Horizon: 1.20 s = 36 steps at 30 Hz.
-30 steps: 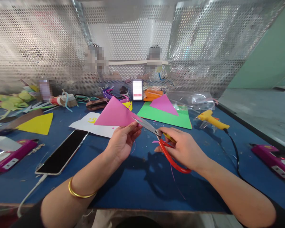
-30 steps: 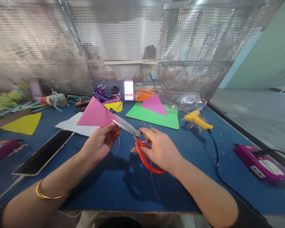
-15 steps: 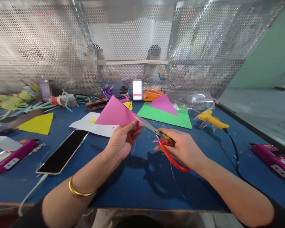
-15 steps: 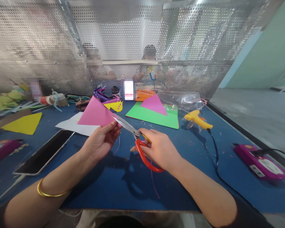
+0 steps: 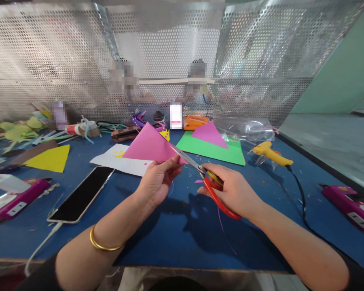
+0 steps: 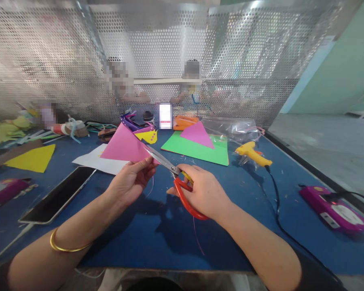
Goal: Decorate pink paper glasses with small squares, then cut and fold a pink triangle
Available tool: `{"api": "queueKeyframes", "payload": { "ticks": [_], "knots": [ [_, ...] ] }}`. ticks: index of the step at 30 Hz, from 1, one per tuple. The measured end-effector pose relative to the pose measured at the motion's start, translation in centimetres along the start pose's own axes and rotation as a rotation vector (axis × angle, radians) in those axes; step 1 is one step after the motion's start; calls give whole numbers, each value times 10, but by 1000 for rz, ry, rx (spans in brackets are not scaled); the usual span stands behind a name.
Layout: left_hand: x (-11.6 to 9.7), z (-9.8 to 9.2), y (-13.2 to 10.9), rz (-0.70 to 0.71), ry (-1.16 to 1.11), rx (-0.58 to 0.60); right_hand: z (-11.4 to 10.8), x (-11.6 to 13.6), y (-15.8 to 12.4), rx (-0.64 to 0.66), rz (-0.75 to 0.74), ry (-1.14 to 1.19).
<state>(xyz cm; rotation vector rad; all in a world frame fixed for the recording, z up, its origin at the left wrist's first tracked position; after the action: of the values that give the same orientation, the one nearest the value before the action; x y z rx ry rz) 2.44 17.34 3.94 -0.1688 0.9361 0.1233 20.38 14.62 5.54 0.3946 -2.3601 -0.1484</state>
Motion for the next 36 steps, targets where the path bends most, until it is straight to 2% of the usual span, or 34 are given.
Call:
{"api": "queueKeyframes", "payload": {
  "ticks": [13, 32, 36],
  "knots": [
    [10, 1, -5, -56, 25, 22, 1, 2, -2, 4, -4, -9],
    [11, 1, -3, -79, 23, 34, 5, 5, -5, -20, -33, -5],
    [10, 2, -6, -75, 88, 107, -2, 2, -1, -43, -30, -27]
  ]
}}
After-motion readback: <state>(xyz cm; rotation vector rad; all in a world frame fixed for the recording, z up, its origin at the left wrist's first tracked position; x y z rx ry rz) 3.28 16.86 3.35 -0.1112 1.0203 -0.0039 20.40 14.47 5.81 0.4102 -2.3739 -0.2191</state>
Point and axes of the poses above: each hand's wrist, its own y-axis towards the middle knuckle, its own z-axis out of the palm, x = y × z, the point moved 6 cm from there along y, towards the middle knuckle, and after that the axes turned 9 degrees about z, right-handed, at the moved point
